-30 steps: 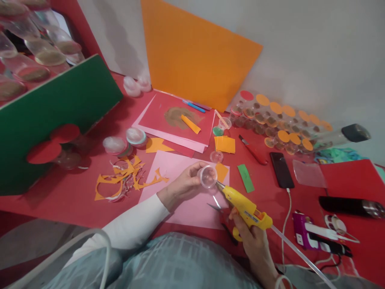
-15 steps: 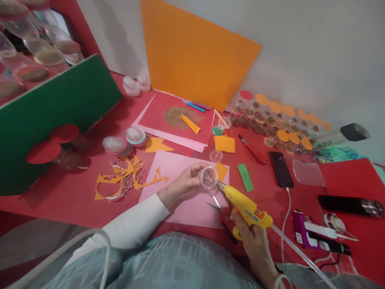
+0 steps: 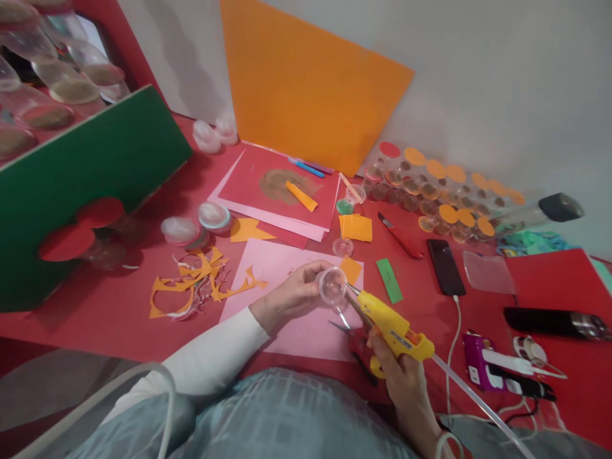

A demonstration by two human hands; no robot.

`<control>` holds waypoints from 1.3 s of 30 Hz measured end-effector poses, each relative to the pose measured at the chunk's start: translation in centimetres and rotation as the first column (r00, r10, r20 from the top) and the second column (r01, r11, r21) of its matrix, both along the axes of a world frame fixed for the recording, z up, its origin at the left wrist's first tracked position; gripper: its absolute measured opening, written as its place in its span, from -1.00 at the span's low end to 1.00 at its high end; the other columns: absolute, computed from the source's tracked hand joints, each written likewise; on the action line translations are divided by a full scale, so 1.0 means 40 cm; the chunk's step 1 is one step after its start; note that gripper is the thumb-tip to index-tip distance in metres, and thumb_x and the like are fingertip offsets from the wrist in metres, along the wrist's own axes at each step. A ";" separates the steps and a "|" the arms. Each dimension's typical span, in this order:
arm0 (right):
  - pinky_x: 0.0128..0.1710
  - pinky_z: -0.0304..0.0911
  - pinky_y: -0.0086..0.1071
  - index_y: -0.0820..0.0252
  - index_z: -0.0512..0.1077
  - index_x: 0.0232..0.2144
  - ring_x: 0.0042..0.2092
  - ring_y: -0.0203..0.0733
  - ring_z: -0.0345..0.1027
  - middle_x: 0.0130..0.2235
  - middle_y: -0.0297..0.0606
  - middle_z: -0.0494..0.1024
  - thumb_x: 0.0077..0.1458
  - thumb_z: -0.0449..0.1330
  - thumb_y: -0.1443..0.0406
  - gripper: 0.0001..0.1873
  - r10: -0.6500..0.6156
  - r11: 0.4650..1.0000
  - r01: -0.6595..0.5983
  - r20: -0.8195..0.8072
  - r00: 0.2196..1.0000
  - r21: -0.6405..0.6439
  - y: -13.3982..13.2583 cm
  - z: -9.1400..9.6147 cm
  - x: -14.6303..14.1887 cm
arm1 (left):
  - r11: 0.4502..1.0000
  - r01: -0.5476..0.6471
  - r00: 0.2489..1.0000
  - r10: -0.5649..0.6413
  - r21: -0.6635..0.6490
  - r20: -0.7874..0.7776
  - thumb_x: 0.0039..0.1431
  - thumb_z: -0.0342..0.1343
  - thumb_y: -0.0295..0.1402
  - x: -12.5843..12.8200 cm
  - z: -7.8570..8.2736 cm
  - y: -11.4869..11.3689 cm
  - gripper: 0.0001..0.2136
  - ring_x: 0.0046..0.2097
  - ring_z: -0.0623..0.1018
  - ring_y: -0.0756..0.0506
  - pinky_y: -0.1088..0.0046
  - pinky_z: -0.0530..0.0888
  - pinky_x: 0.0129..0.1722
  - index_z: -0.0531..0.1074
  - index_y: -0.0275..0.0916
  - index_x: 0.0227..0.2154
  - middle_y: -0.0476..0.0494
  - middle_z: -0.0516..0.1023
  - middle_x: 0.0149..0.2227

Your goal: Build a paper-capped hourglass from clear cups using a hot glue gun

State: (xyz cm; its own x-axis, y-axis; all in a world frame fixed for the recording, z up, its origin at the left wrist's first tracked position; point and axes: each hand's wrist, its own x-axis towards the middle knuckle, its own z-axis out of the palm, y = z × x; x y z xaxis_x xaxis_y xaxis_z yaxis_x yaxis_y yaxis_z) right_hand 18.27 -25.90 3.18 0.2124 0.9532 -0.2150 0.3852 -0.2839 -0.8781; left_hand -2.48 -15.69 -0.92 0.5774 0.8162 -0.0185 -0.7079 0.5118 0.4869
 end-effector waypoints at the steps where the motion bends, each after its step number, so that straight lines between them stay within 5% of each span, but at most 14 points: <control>1: -0.45 0.48 -0.34 0.25 0.63 -0.43 -0.45 -0.08 0.54 -0.49 -0.15 0.63 -0.01 0.28 -0.21 -0.40 -0.005 1.000 0.005 0.007 1.000 0.005 0.001 0.000 0.000 | 1.000 0.001 1.000 -0.001 0.000 -0.001 -0.17 0.52 -0.23 0.000 -0.001 0.000 -0.56 -0.26 0.64 -0.21 0.17 0.55 -0.19 0.50 -0.28 -0.25 -0.15 0.59 -0.27; 18: -0.48 0.44 -0.37 0.24 0.62 -0.45 -0.46 -0.11 0.51 -0.49 -0.17 0.63 0.00 0.30 -0.16 -0.45 -0.020 0.999 0.020 0.007 1.000 0.027 -0.007 0.000 -0.003 | 1.000 -0.015 1.000 0.015 -0.010 -0.006 0.01 0.42 -0.32 0.005 0.000 -0.001 -0.73 -0.28 0.62 -0.16 0.22 0.56 -0.21 0.49 -0.28 -0.27 -0.13 0.58 -0.28; 29: -0.58 0.36 -0.39 0.24 0.59 -0.50 -0.53 -0.16 0.43 -0.56 -0.21 0.57 -0.01 0.28 -0.19 -0.42 -0.041 0.999 0.041 0.013 0.999 0.035 -0.005 -0.005 -0.007 | 1.000 0.025 0.999 -0.025 0.009 -0.021 -0.07 0.46 -0.12 0.010 -0.020 -0.005 -0.58 -0.26 0.63 -0.19 0.26 0.52 -0.21 0.49 -0.29 -0.27 -0.15 0.59 -0.32; 39: -0.56 0.37 -0.41 0.24 0.60 -0.52 -0.53 -0.17 0.44 -0.56 -0.21 0.58 0.00 0.31 -0.12 -0.49 -0.019 0.999 0.019 0.001 1.000 0.034 -0.005 -0.017 0.000 | 1.000 0.019 0.999 -0.019 0.001 -0.042 -0.06 0.46 -0.14 0.007 -0.011 -0.002 -0.60 -0.27 0.63 -0.20 0.21 0.53 -0.20 0.49 -0.30 -0.28 -0.17 0.61 -0.32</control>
State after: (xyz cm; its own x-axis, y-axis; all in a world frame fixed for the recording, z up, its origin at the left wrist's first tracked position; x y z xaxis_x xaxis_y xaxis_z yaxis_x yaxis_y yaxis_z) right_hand 18.29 -26.09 2.51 0.2312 0.9556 -0.1826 0.3815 -0.2617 -0.8866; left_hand -2.18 -15.76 -1.37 0.5914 0.8053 -0.0420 -0.6772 0.5243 0.5162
